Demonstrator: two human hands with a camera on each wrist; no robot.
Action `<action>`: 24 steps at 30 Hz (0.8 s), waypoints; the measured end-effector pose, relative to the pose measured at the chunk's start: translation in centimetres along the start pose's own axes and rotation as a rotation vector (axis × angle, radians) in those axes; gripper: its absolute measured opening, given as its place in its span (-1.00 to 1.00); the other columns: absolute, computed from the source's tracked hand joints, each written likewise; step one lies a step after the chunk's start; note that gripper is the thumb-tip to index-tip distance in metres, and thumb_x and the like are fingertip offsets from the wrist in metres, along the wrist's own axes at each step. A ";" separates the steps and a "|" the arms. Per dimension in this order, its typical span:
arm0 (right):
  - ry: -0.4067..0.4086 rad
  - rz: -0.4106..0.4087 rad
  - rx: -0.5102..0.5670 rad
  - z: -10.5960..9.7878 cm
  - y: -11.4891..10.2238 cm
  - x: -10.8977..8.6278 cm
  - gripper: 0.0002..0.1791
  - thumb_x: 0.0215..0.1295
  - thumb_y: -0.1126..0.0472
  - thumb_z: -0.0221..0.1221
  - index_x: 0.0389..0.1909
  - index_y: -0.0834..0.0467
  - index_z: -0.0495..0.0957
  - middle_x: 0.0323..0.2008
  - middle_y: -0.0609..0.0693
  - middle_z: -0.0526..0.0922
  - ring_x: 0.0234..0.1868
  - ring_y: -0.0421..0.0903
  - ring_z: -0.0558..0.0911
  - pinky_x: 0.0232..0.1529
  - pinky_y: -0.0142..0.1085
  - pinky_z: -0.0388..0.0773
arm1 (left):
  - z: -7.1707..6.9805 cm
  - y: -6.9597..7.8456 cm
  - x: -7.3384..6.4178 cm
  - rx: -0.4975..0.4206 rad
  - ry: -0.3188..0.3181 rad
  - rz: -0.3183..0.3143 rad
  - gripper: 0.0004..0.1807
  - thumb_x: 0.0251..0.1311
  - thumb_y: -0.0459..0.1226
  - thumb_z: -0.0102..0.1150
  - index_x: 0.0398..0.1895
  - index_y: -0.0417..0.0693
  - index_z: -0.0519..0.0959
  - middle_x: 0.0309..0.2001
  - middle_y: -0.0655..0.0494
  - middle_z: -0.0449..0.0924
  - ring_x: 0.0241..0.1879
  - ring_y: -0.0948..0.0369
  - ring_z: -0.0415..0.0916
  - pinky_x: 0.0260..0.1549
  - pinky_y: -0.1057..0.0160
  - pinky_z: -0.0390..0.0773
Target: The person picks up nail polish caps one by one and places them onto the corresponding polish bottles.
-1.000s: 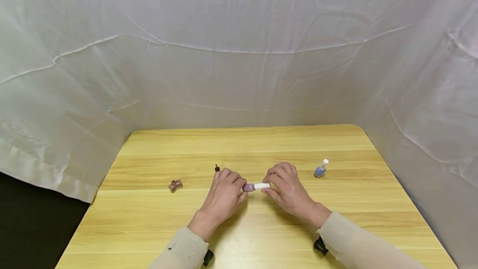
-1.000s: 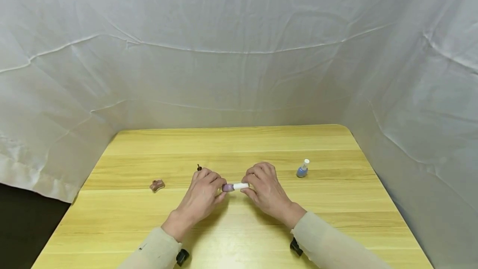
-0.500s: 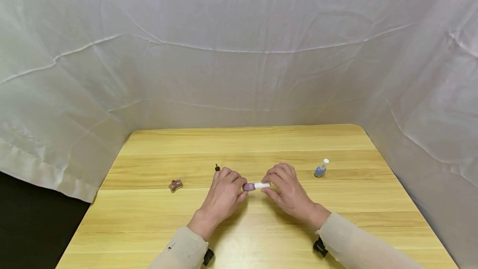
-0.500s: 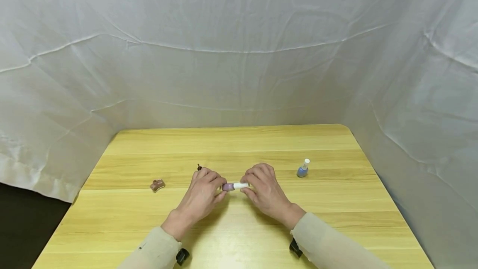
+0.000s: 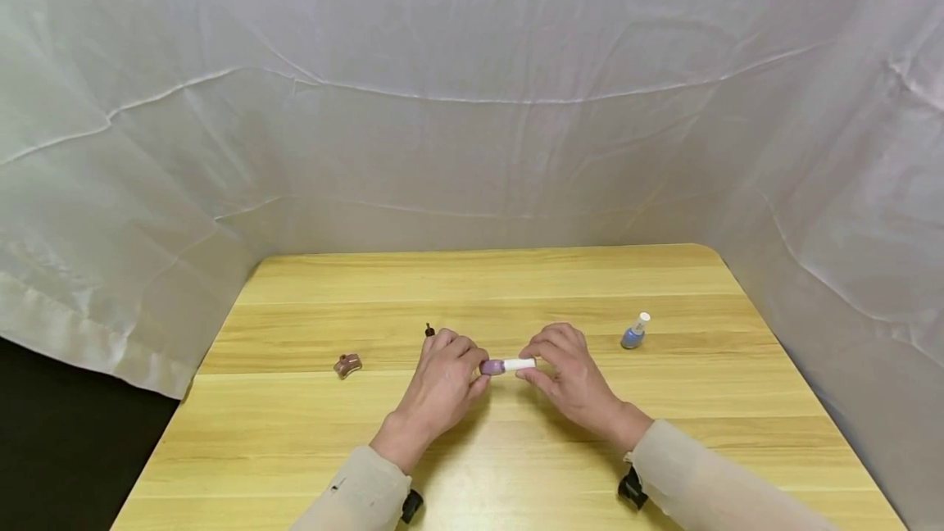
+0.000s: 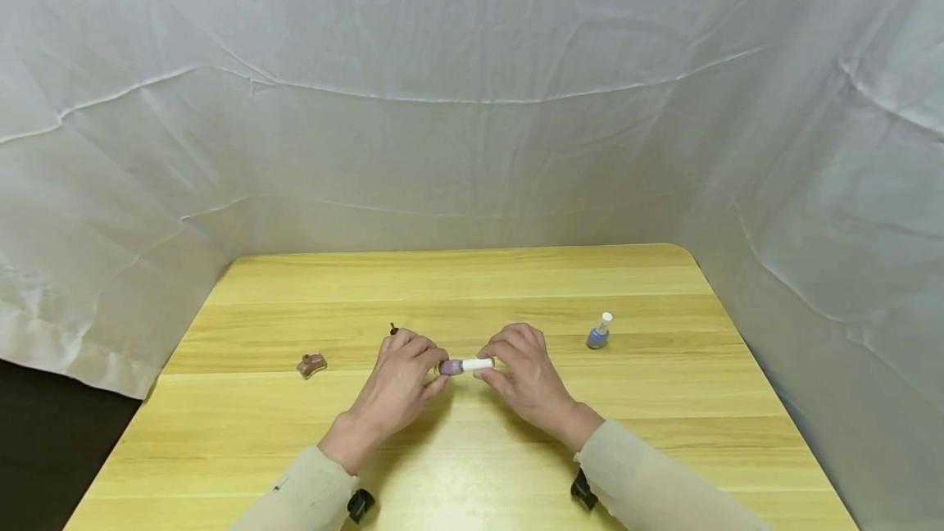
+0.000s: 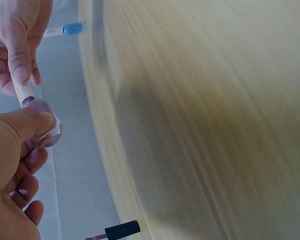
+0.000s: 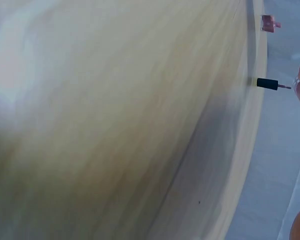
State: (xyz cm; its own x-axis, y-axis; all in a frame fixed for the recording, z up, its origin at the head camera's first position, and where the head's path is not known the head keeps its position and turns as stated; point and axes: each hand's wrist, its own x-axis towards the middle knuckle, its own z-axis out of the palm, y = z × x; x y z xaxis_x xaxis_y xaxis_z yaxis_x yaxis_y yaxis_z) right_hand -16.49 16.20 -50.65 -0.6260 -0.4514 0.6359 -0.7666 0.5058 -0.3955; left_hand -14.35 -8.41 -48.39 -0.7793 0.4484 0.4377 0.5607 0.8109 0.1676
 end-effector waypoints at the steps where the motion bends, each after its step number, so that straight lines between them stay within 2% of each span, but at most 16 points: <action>1: 0.002 0.008 0.016 0.1 0.0 -0.1 -0.66 0.09 0.24 0.55 -0.13 0.08 0.66 -0.08 -0.09 0.65 0.10 -0.02 0.50 0.26 -0.09 0.32 | 0.0 0.0 0.0 -0.002 -0.001 -0.002 -0.82 0.35 -0.06 0.43 -0.16 0.07 0.77 -0.11 0.28 0.74 -0.07 0.20 0.45 -0.03 0.16 0.40; 7: 0.004 0.075 0.083 0.5 -0.4 -0.2 -0.62 0.11 0.30 0.54 -0.08 0.05 0.64 -0.03 -0.12 0.64 0.12 -0.07 0.46 0.21 -0.25 0.38 | -0.1 0.1 0.0 -0.015 -0.004 -0.010 -0.83 0.35 -0.07 0.43 -0.16 0.07 0.77 -0.11 0.27 0.75 -0.05 0.19 0.47 -0.02 0.15 0.41; 12: 0.009 0.123 0.078 0.5 -0.6 -0.3 -0.65 0.12 0.31 0.54 -0.13 0.02 0.65 -0.04 -0.15 0.65 0.12 -0.09 0.46 0.21 -0.24 0.38 | -0.1 0.1 0.0 -0.013 0.003 -0.006 -0.83 0.34 -0.08 0.44 -0.16 0.06 0.77 -0.12 0.27 0.74 -0.06 0.19 0.47 -0.03 0.15 0.42; 21: 0.052 0.104 0.062 0.9 -0.5 -0.5 -0.65 0.04 0.31 0.57 -0.19 0.02 0.66 -0.14 -0.18 0.69 0.08 -0.04 0.49 0.25 -0.15 0.29 | 0.0 0.1 -0.1 -0.011 0.015 -0.005 -0.83 0.34 -0.08 0.44 -0.18 0.06 0.76 -0.13 0.26 0.74 -0.06 0.19 0.48 -0.01 0.14 0.44; 24: 0.045 0.114 0.065 0.9 -0.5 -0.5 -0.65 0.05 0.30 0.57 -0.18 0.02 0.66 -0.12 -0.18 0.69 0.10 -0.05 0.49 0.26 -0.15 0.29 | 0.0 0.1 -0.1 -0.015 0.015 -0.007 -0.83 0.33 -0.08 0.45 -0.18 0.05 0.77 -0.13 0.26 0.75 -0.06 0.19 0.48 -0.01 0.14 0.45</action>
State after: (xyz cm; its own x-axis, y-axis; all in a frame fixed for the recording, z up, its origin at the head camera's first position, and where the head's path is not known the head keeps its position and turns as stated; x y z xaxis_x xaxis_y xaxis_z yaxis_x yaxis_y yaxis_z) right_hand -15.91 15.54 -51.37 -0.7037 -0.3597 0.6127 -0.6994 0.5027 -0.5081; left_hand -14.21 -8.42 -48.42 -0.7791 0.4371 0.4493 0.5594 0.8083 0.1837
